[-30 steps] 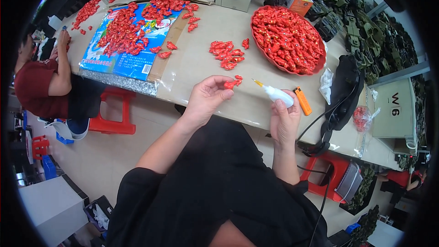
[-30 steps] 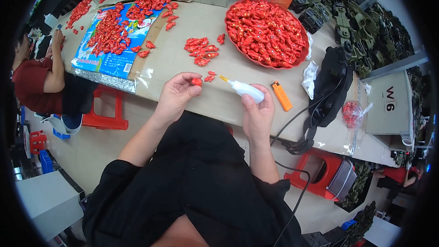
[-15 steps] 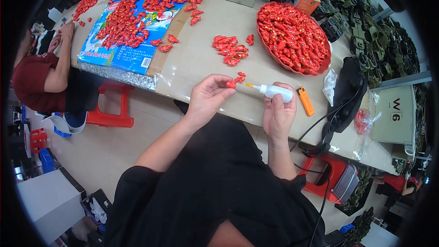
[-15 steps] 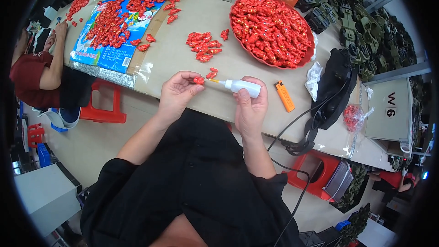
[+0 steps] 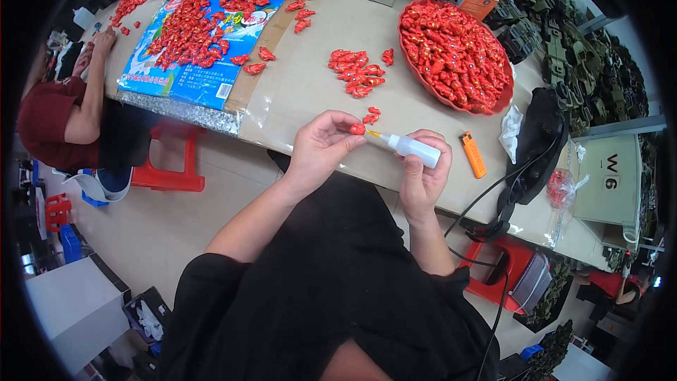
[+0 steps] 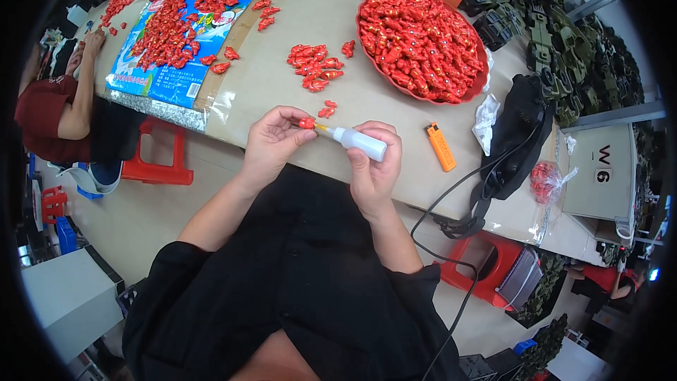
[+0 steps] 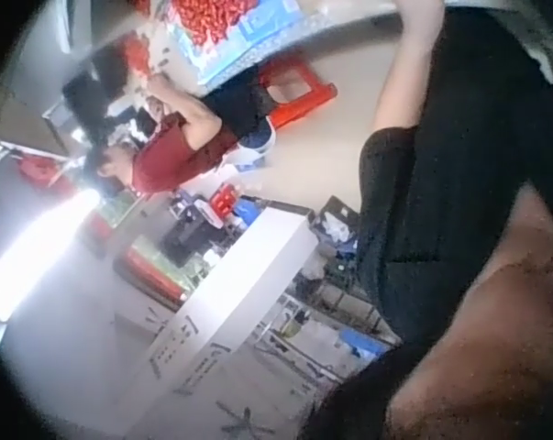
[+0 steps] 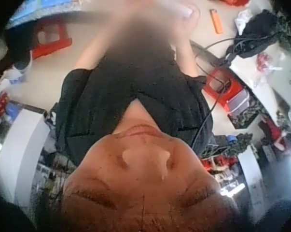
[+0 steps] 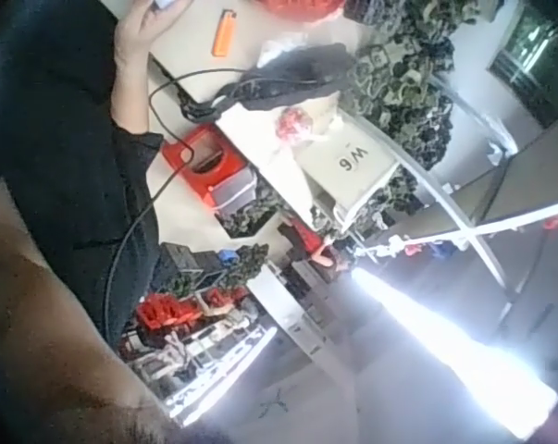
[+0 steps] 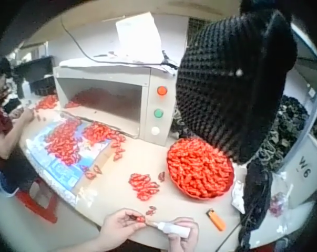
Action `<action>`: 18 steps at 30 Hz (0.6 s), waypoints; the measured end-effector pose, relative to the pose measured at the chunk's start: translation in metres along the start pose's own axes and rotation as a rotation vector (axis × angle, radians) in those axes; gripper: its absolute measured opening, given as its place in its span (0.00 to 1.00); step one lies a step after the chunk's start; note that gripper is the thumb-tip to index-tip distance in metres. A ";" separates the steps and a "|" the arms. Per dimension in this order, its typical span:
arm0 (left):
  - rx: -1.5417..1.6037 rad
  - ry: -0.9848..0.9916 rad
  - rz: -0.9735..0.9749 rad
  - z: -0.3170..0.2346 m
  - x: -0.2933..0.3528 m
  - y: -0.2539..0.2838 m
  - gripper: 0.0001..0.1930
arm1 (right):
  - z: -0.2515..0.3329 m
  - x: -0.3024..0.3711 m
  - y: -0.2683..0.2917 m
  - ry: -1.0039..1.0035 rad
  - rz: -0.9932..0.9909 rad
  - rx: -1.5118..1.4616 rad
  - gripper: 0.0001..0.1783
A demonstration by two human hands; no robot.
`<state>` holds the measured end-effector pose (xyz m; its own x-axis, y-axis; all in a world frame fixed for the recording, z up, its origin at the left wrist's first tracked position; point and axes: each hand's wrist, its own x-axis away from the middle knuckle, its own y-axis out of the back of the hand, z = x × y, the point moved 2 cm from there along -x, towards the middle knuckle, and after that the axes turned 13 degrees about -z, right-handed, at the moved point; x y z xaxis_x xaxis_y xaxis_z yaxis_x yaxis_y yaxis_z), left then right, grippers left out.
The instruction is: The person assembles plastic toys by applying glue from a squeeze bottle to toy parts, pressing the pieces together by hand, and placing finished toys into a tray.
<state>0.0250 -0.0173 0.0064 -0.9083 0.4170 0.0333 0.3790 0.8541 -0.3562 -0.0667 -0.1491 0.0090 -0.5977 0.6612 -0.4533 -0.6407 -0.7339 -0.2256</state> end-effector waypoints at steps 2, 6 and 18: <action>0.006 0.006 -0.010 0.000 0.000 0.000 0.11 | 0.000 0.000 0.000 0.018 0.003 0.022 0.16; 0.003 0.013 -0.002 0.000 0.000 0.000 0.11 | -0.001 0.000 0.000 0.017 -0.002 0.026 0.16; -0.003 0.026 -0.006 0.000 0.001 0.000 0.11 | -0.001 0.001 -0.001 0.004 0.010 0.020 0.15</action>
<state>0.0243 -0.0167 0.0066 -0.9056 0.4199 0.0601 0.3742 0.8575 -0.3532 -0.0666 -0.1481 0.0082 -0.6020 0.6534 -0.4589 -0.6447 -0.7369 -0.2035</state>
